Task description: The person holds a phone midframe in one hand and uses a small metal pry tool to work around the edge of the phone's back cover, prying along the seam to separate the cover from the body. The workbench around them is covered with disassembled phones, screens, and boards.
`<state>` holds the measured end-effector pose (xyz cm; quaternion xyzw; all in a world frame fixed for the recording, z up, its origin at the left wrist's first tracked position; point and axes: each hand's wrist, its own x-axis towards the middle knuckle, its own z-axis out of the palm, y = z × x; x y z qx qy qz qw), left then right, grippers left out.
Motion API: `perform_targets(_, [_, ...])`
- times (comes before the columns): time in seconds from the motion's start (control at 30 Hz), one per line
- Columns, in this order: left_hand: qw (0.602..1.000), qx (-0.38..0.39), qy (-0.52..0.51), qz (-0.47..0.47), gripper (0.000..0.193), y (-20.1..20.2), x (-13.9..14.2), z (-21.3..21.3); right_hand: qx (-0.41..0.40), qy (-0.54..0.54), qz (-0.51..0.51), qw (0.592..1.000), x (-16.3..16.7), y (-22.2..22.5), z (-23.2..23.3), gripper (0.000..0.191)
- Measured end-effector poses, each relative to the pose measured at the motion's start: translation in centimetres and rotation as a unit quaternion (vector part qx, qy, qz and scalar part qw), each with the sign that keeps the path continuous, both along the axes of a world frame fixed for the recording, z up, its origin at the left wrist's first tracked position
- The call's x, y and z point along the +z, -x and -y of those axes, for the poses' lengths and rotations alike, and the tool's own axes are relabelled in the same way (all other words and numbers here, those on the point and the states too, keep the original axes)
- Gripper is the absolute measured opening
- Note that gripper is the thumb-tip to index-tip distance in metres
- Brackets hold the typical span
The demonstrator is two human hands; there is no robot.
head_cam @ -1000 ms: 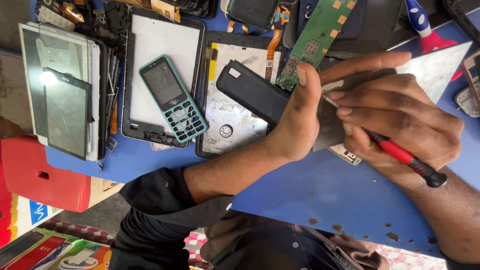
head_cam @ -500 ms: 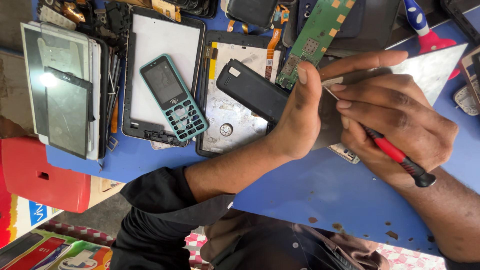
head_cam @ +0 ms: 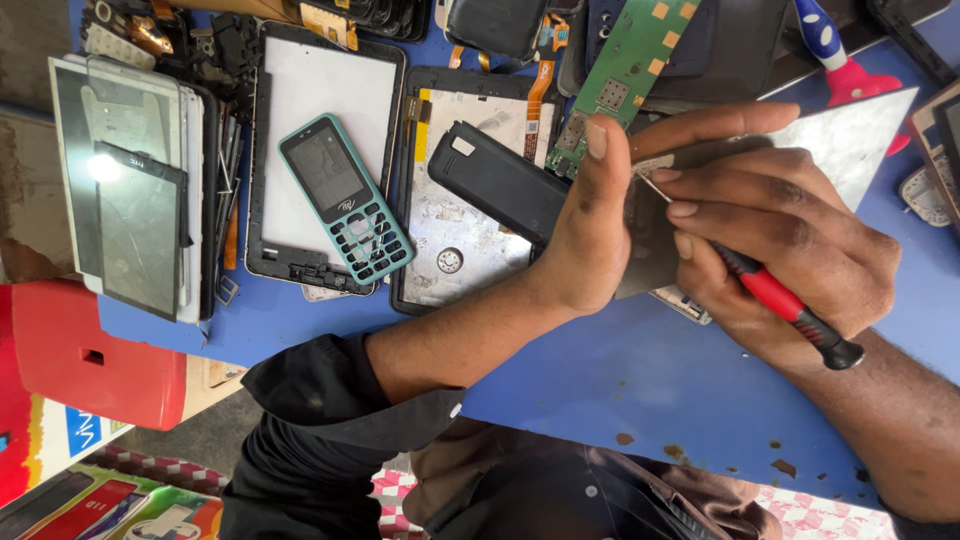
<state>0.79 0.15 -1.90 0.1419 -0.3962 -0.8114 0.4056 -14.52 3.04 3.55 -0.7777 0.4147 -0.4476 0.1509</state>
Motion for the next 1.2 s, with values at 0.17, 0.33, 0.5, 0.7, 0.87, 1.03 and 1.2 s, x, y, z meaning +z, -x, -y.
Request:
perform_targets(0.17, [0.999,0.018,0.034,0.032,0.101,-0.05,-0.16,-0.14,0.008,0.003,0.002,1.000,0.01,0.12,0.10,0.022])
perform_targets(0.33, [0.999,0.017,0.019,0.025,0.100,0.01,-0.22,-0.16,-0.004,0.004,-0.023,1.000,0.24,-0.06,0.12,0.023])
perform_targets(0.5, [1.000,0.008,0.003,0.013,0.097,-0.02,-0.23,-0.25,-0.011,0.000,-0.024,1.000,0.25,-0.01,0.15,0.023])
perform_targets(0.7, [0.996,0.044,0.057,0.061,0.101,0.07,-0.04,0.06,0.011,-0.001,-0.003,1.000,0.00,0.10,0.50,0.022])
perform_targets(0.87, [0.999,0.020,0.010,0.035,0.099,0.08,0.36,0.08,0.002,-0.002,-0.011,1.000,-0.15,0.09,0.39,0.022])
perform_targets(1.03, [0.995,0.047,0.044,0.071,0.100,-0.28,0.50,-0.18,0.013,0.003,-0.008,1.000,-0.58,0.30,0.47,0.021])
perform_targets(1.2, [0.998,0.034,0.037,0.045,0.099,-0.02,0.23,0.11,0.004,-0.007,0.003,1.000,-0.61,0.45,0.37,0.021])
